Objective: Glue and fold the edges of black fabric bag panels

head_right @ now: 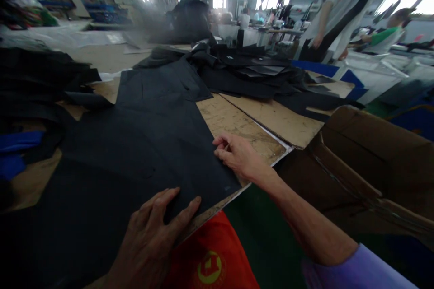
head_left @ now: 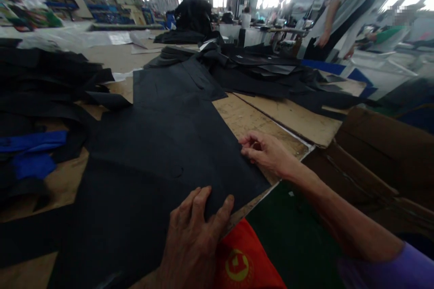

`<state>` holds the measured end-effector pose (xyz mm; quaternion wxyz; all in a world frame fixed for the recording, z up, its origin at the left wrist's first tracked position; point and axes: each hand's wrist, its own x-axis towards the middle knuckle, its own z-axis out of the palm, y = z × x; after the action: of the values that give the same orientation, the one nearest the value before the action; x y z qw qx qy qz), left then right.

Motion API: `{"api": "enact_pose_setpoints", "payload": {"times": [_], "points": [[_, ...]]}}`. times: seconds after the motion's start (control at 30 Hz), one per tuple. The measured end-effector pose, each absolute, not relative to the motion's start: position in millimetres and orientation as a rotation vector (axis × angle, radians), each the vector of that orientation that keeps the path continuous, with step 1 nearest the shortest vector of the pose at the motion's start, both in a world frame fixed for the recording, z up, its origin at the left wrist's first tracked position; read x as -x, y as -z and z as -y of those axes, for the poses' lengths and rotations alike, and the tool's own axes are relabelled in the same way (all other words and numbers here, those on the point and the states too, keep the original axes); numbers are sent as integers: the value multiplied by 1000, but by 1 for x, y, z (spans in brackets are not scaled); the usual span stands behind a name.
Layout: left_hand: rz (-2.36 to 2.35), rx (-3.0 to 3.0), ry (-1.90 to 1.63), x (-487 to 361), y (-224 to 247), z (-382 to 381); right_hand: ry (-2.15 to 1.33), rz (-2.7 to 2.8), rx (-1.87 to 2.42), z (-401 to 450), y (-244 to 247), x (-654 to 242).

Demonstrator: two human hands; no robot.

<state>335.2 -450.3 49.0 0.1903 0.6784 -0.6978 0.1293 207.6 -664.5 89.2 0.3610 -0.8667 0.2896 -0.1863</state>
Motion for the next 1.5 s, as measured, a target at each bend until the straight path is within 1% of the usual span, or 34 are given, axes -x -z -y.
{"api": "enact_pose_setpoints", "payload": {"times": [0.1, 0.17, 0.27, 0.4, 0.47, 0.6, 0.8, 0.93, 1.03, 1.1, 1.2, 1.27, 1.37, 1.47, 1.5], "points": [[1991, -1917, -325, -337, -49, 450, 685, -705, 2329, 636, -88, -183], [2020, -1912, -318, -335, -50, 450, 736, -542, 2436, 614, -81, -168], [1927, -1947, -315, -330, -53, 449, 683, -372, 2742, 587, -65, -152], [1894, -2009, -232, -324, -58, 449, 581, -483, 2954, 576, -52, -144], [1902, -2020, -221, -323, -59, 450, 584, -479, 2977, 577, -49, -143], [1887, -2027, -211, -325, -59, 451, 717, -501, 2941, 580, -46, -145], [1878, -2125, -44, -325, -66, 451, 759, -457, 3044, 590, -33, -138], [1850, -2174, 32, -321, -72, 451, 814, -692, 3189, 608, -26, -110], [1834, -2202, 30, -318, -75, 452, 852, -842, 3242, 612, -27, -98], [1824, -2225, 35, -316, -76, 452, 877, -801, 3247, 607, -30, -101], [1816, -2246, 31, -314, -79, 451, 756, -706, 3260, 599, -36, -112], [1811, -2246, 42, -313, -81, 450, 689, -780, 3270, 600, -39, -115], [1796, -2247, 31, -315, -81, 451, 812, -905, 3279, 605, -40, -118], [1806, -2240, -85, -319, -72, 452, 832, -699, 3306, 598, -37, -127], [1833, -2220, -128, -321, -67, 453, 716, -600, 3310, 593, -36, -131]]}}
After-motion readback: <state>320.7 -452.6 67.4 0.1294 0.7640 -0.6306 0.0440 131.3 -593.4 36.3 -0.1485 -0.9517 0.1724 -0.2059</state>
